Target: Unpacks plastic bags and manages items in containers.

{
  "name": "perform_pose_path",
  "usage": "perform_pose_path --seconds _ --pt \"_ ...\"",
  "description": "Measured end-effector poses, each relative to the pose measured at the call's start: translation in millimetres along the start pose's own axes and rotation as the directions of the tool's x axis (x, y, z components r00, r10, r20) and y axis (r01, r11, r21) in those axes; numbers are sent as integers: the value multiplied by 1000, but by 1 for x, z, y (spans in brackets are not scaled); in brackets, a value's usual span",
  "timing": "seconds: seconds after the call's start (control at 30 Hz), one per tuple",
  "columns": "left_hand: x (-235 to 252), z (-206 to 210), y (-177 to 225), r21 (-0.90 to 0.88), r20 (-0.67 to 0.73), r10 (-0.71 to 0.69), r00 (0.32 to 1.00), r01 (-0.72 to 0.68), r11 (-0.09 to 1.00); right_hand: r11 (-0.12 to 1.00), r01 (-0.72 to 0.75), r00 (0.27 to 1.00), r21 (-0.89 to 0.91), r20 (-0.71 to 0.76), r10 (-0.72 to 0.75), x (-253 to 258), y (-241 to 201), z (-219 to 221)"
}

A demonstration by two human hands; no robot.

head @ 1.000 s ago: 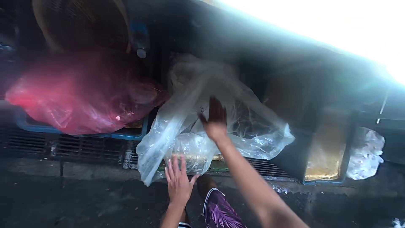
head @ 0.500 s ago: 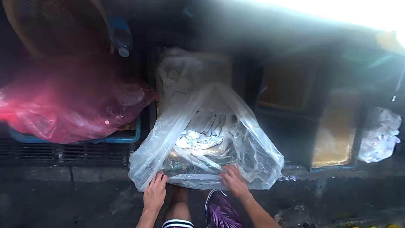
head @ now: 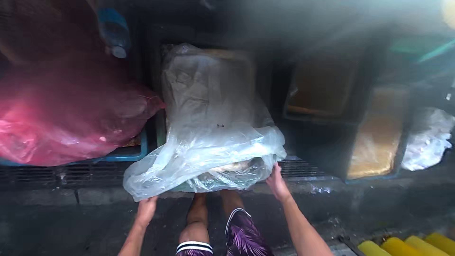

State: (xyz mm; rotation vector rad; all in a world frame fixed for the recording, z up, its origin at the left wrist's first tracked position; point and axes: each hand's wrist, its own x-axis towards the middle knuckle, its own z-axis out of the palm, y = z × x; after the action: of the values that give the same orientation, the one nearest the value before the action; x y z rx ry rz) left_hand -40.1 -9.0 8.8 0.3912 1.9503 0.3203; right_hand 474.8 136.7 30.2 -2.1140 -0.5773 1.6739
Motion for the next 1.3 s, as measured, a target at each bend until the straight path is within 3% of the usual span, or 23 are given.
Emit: perform_pose_path --seconds 0.03,0.07,0.17,0.23,0.3,0.33,0.37,0.43,0.5,0.6,0.67,0.7,0.73,0.8,0.83,0.9,1.0,1.1,1.17,1.23,1.3 --pt "8 -2 5 -261 62 -101 993 113 959 1000 7 999 27 34 -8 18 -17 9" --pt "18 -6 16 -414 156 -156 975 208 886 1000 8 997 -1 75 -8 36 -38 20" --pt "51 -20 48 -537 210 -123 970 219 815 958 11 994 -288 103 20 76 -119 52" --pt "76 -26 75 -586 150 -107 983 175 791 800 64 994 -596 110 3 109 -157 54" --pt "96 -32 99 -668 112 -146 983 183 721 487 235 971 -841 225 -80 148 -173 46" --pt "100 -34 104 -692 112 -173 979 202 693 388 271 961 -881 268 -62 154 -186 45" --pt "96 -33 104 -689 110 -194 975 215 692 409 231 970 -883 242 -25 150 -194 45" --pt "72 -21 102 -579 71 -238 969 234 781 588 87 996 -804 76 -43 122 -183 45" --pt "32 1 100 -282 -98 -296 950 259 924 750 54 970 -660 -145 -197 86 -151 53" --pt "-36 29 88 125 -310 -131 942 177 976 661 161 769 -733 -326 -549 3 -97 84" --pt "-70 51 105 264 -333 63 941 29 964 486 298 621 -822 -219 -752 -44 -60 118" --pt "-79 58 121 271 -267 131 955 -57 961 375 381 612 -845 -74 -788 -56 -45 136" --pt "-79 62 139 215 -155 167 974 -132 968 275 446 649 -852 97 -755 -58 -35 154" --pt "-61 60 189 -128 49 174 984 -166 978 181 461 798 -868 317 -512 -32 -34 184" --pt "-43 53 221 -322 86 173 981 -137 937 187 426 867 -885 341 -365 -8 -44 198" --pt "-6 34 281 -534 33 154 988 -113 838 156 339 935 -928 314 -168 32 -66 222" --pt "26 5 337 -621 60 47 997 0 784 100 296 951 -950 284 -118 46 -76 230" --pt "-5 -6 345 -356 198 85 977 -10 935 209 352 925 -912 374 73 13 -72 212" --pt "-38 0 312 -101 275 163 948 -140 985 369 340 900 -865 413 141 -33 -72 195" --pt "-77 8 264 54 214 238 947 -255 965 616 350 898 -706 440 -5 -81 -89 171" --pt "-118 22 209 -46 62 197 978 -195 980 818 325 915 -474 375 -146 -138 -123 141"
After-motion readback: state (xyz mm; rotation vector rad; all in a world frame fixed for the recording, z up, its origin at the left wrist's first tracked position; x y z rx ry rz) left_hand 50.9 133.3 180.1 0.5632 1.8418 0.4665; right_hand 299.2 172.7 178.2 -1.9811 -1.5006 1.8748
